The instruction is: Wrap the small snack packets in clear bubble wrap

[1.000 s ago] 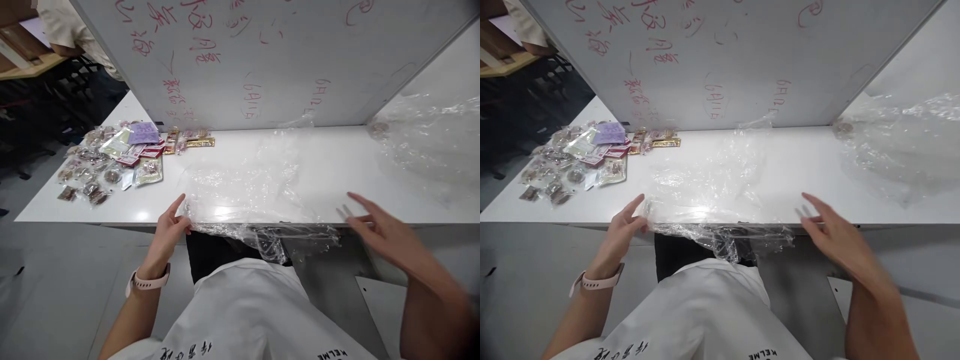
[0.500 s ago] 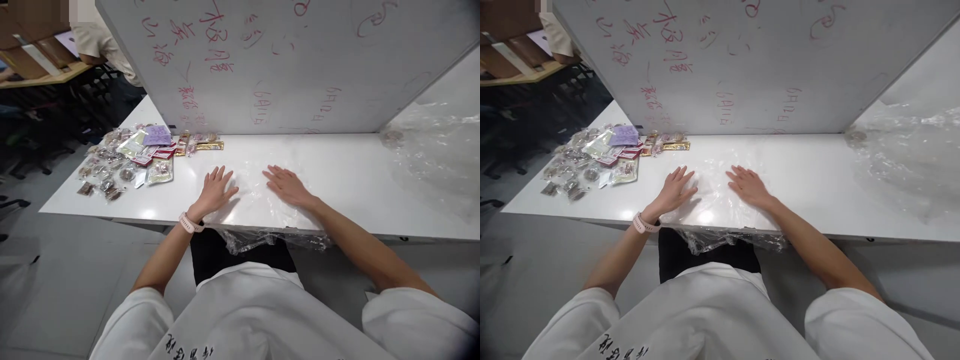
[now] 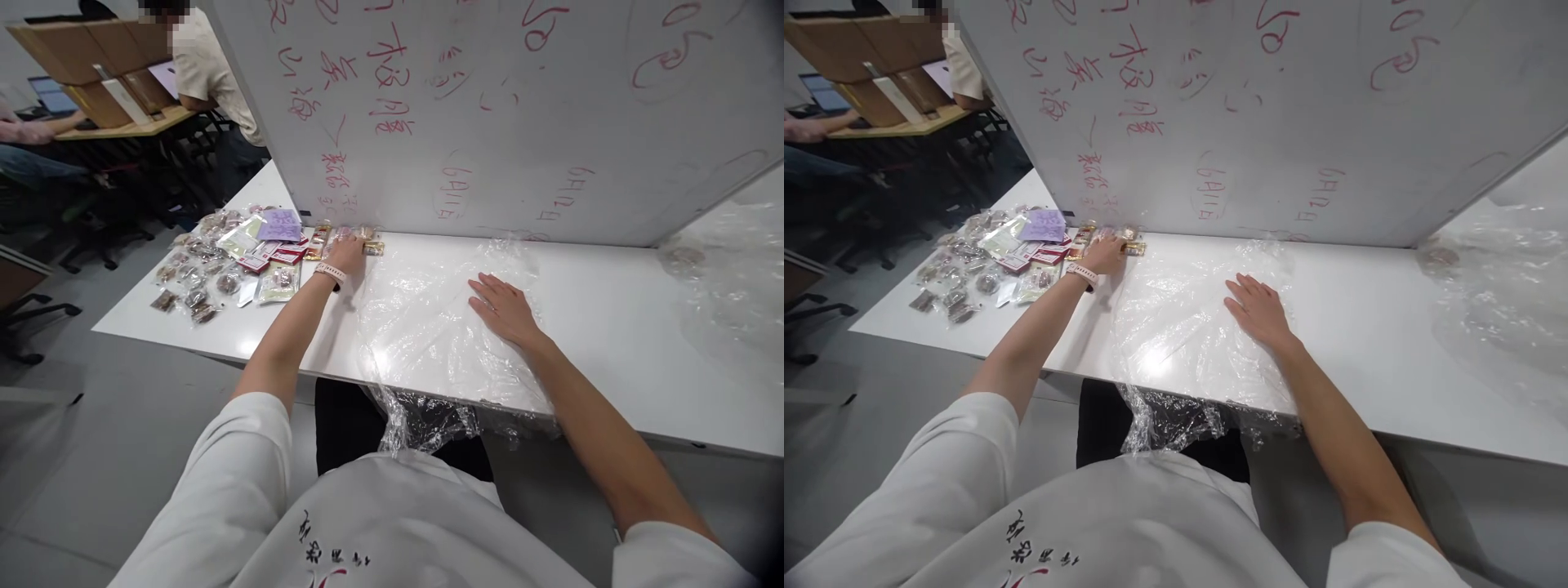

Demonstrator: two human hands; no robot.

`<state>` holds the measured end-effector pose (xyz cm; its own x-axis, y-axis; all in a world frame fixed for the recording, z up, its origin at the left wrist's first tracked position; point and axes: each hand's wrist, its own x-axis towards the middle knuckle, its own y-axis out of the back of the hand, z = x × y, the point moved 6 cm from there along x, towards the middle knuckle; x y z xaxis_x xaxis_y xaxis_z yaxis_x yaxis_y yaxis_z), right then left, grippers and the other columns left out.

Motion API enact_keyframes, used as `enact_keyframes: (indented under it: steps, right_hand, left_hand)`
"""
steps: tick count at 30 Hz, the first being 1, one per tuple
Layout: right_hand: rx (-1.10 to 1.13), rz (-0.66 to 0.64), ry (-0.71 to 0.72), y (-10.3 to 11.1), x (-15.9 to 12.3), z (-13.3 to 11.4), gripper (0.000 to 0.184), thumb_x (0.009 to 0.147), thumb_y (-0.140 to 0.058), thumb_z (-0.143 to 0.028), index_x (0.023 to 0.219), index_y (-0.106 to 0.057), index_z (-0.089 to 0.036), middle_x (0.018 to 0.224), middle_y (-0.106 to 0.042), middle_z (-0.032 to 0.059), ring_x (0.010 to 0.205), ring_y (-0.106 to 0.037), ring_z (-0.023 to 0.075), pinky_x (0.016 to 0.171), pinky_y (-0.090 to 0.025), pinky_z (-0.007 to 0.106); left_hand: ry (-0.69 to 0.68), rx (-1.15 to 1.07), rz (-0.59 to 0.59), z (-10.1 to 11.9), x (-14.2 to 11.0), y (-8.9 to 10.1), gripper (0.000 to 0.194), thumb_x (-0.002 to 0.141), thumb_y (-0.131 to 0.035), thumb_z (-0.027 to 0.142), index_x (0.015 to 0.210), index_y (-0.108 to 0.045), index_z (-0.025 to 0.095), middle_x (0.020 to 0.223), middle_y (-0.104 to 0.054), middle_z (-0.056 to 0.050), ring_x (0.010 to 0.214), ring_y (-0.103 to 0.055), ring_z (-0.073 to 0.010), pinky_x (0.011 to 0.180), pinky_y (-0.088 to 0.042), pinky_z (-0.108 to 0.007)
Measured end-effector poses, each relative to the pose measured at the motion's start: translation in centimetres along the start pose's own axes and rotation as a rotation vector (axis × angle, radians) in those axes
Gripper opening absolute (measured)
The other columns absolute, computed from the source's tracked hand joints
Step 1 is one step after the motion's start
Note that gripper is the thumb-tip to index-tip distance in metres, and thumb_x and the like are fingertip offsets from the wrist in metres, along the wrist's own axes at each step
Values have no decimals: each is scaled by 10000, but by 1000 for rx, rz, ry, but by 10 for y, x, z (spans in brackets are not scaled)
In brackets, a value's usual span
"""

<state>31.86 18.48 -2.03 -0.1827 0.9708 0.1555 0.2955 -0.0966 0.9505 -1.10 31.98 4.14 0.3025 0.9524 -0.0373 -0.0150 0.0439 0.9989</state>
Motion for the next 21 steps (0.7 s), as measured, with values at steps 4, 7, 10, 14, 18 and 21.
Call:
enact_keyframes:
  steps: [4,7,10,14,18,21]
  right_hand:
    - [25,13,-4,1,1,3,531,1015,-293,-548,1456,-502,-340,1596,-412,1,1492,-349,253,1209,-293,526]
    - [37,30,3,2,0,2,517,1013,-304,-550,1447,-507,-358,1589,-421,-8,1483,-362,268,1199,-302,542]
    - [47,35,3,3,-1,2,520,1016,-303,-550,1446,-513,-347,1591,-419,-2,1483,-360,270,1197,-301,539]
    - [60,21,0,4,0,2,531,1016,-298,-560,1449,-515,-341,1593,-415,0,1481,-358,278,1192,-300,548]
    - [61,13,-10,4,0,3,535,1015,-302,-562,1450,-514,-333,1597,-409,-2,1486,-348,273,1195,-292,548]
    - [74,9,-17,4,0,3,529,1012,-310,-562,1446,-515,-339,1597,-409,-7,1486,-346,272,1196,-286,549]
  left_hand:
    - [-45,49,10,8,11,-4,424,815,-536,122,1231,-596,71,1265,-602,-222,1272,-483,-370,1123,-282,-522]
    - [-99,81,74,13,9,-6,413,843,-516,135,1248,-568,73,1231,-611,-213,1235,-498,-365,1096,-297,-509]
    - [-65,9,185,7,4,1,362,893,-472,150,1238,-557,84,1134,-639,-185,1151,-547,-326,1060,-341,-475]
    - [311,-232,493,-34,-3,28,324,973,-413,191,1274,-509,120,1174,-627,-178,1135,-575,-294,1008,-402,-468]
    - [557,-323,509,-76,-4,36,376,956,-555,356,1234,-530,104,1297,-584,-235,1175,-564,-355,980,-413,-597]
    - [622,-371,320,-97,0,25,521,843,-648,528,1009,-627,35,1170,-648,-219,1178,-569,-328,1009,-421,-562]
